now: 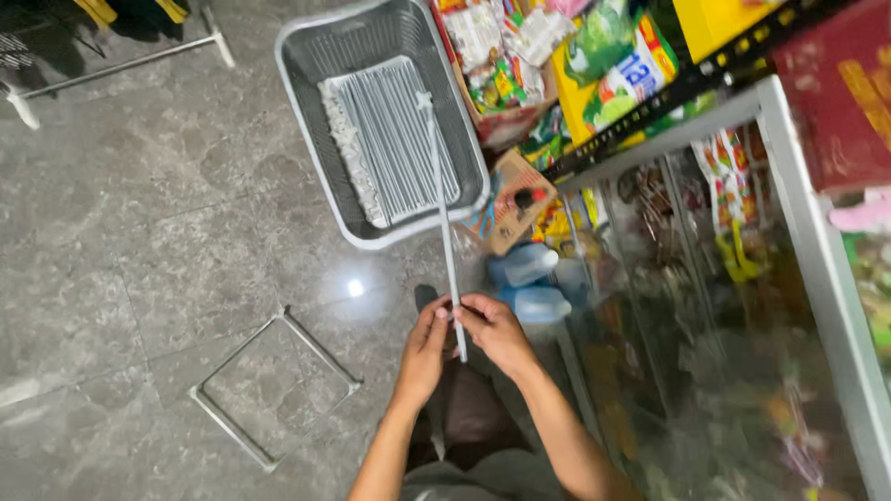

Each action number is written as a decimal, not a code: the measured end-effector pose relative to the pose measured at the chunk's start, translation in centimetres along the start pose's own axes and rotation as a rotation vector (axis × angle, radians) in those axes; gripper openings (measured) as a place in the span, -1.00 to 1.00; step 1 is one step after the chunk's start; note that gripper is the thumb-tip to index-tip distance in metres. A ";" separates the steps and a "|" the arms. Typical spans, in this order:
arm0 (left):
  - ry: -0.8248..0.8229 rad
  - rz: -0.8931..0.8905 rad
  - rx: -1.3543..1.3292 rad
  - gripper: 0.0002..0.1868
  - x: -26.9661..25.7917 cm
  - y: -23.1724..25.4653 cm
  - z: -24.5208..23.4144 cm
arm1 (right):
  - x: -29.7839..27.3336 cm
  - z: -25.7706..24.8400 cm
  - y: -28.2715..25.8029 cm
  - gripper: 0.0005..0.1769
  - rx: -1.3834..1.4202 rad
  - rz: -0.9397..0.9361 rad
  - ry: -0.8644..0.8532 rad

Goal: The person assembles a metal frame by connecting multiple metal rods with white plastic connectors. They form a square base, attach vertical supports, and secure the structure. The person also wipes the rods with a cloth during assembly.

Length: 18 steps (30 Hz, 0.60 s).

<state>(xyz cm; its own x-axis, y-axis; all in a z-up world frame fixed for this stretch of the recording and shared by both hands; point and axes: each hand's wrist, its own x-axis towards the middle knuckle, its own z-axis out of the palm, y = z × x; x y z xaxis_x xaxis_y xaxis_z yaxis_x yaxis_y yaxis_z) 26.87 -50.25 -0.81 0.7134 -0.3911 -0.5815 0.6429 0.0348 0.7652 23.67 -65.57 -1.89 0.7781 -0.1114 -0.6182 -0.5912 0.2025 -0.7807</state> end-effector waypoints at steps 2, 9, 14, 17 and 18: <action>-0.010 -0.126 0.036 -0.51 -4.4 -1.4 0.4 | -2.2 0.2 0.3 -0.73 -0.120 -0.067 0.063; -0.161 -0.092 0.147 -0.72 -11.4 -6.9 0.0 | -10.3 1.8 4.0 -0.74 0.189 -0.089 0.077; -0.372 -0.038 0.253 -0.81 -14.0 -7.3 2.9 | -18.6 -0.7 5.7 -0.65 0.040 -0.346 0.449; -0.457 -0.051 0.343 -0.83 -16.9 -7.7 5.2 | -25.3 -4.6 7.1 -0.68 -0.092 -0.423 0.772; -0.483 -0.064 0.372 -0.83 -17.7 -7.9 6.4 | -27.7 -6.3 7.1 -0.70 -0.156 -0.425 0.898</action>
<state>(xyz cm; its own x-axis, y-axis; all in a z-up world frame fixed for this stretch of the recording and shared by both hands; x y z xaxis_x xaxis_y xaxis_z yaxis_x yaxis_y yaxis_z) 7.39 -49.48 5.22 0.4134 -0.7578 -0.5049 0.4775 -0.2918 0.8288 -3.42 -67.12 9.07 0.5210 -0.8502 -0.0756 -0.3727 -0.1469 -0.9162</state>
